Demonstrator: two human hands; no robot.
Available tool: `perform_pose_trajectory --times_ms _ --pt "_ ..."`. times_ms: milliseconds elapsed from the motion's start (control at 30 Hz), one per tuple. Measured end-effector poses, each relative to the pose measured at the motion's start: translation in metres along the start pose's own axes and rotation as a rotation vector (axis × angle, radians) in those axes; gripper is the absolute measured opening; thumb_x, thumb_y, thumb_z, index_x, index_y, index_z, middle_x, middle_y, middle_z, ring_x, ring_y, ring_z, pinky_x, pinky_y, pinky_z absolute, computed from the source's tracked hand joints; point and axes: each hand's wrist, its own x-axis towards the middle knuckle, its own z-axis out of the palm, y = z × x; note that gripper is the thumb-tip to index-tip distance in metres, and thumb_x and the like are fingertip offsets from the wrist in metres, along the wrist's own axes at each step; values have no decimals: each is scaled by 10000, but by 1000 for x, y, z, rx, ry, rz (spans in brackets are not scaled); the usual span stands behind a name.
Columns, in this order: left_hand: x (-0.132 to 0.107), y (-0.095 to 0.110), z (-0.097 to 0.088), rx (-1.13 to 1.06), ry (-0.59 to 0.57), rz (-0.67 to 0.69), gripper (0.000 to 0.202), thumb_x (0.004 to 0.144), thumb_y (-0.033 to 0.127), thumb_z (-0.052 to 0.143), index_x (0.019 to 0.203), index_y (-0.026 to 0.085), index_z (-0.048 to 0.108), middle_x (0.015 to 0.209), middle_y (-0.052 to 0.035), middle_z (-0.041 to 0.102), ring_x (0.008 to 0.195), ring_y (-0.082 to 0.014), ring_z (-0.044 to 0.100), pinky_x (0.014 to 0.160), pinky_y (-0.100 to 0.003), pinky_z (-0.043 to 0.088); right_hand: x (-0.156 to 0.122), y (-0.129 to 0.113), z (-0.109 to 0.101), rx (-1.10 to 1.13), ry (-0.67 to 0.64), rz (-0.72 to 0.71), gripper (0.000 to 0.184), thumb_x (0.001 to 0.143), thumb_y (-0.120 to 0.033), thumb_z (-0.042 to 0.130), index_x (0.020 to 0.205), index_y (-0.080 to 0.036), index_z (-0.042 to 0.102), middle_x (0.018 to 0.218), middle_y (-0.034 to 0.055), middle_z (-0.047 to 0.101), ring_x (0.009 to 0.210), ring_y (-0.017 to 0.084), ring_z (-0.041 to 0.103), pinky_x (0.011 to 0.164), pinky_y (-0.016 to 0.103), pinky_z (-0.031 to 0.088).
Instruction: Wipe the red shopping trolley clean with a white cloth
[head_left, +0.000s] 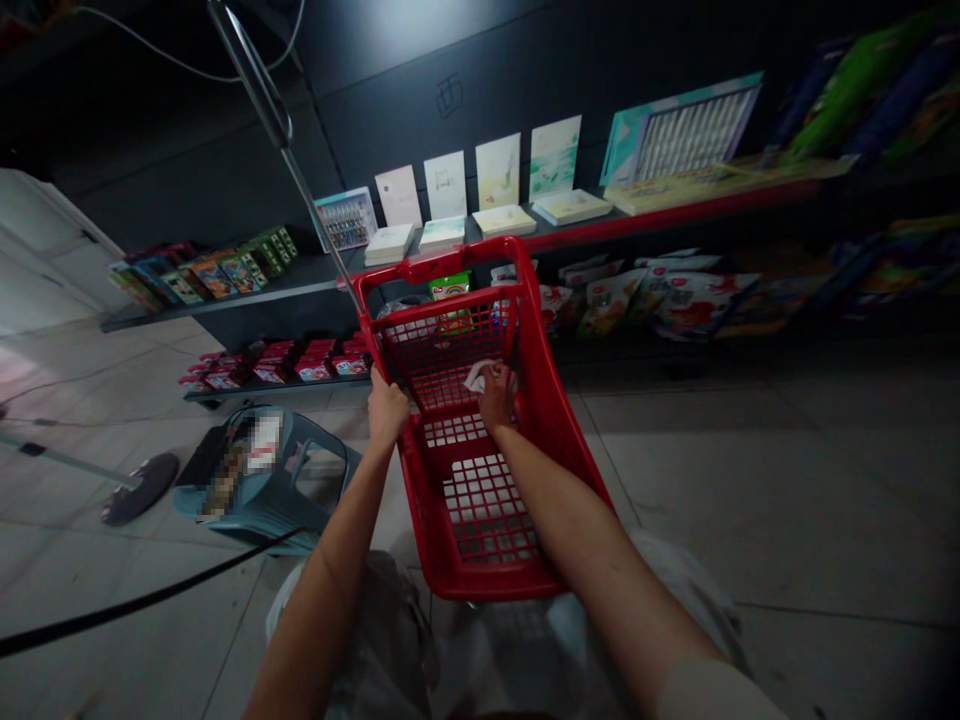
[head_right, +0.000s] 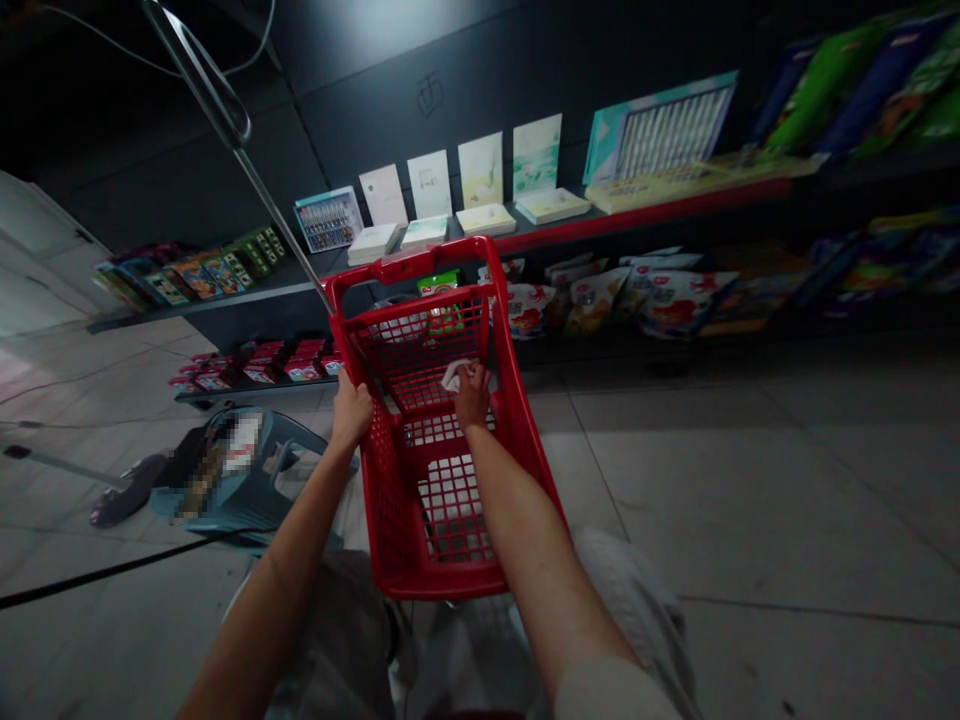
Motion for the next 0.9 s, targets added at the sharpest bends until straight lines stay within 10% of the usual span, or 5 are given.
perform_pose_trajectory --times_ms 467,700,900 --pt "-5 5 -2 0 5 -9 649 973 152 413 1615 215 342 1305 -142 739 1188 -306 720 1015 -412 533 42 -55 -1 171 151 -2 326 872 -121 535 1141 -222 691 1337 119 532 1241 244 502 1061 369 486" --pt "-3 2 2 -25 9 7 658 970 149 420 1618 227 341 1325 -120 735 1174 -287 726 1030 -385 521 61 -122 -1 337 267 -314 349 917 -101 520 1197 -225 687 1381 115 498 1296 234 503 1123 383 483" --pt "2 0 2 -12 7 -5 666 974 175 430 1630 212 322 1336 -125 730 1193 -280 714 1044 -381 512 37 -132 20 83 -31 -369 455 951 -82 501 1343 -241 669 1501 114 488 1337 269 451 1032 365 539"
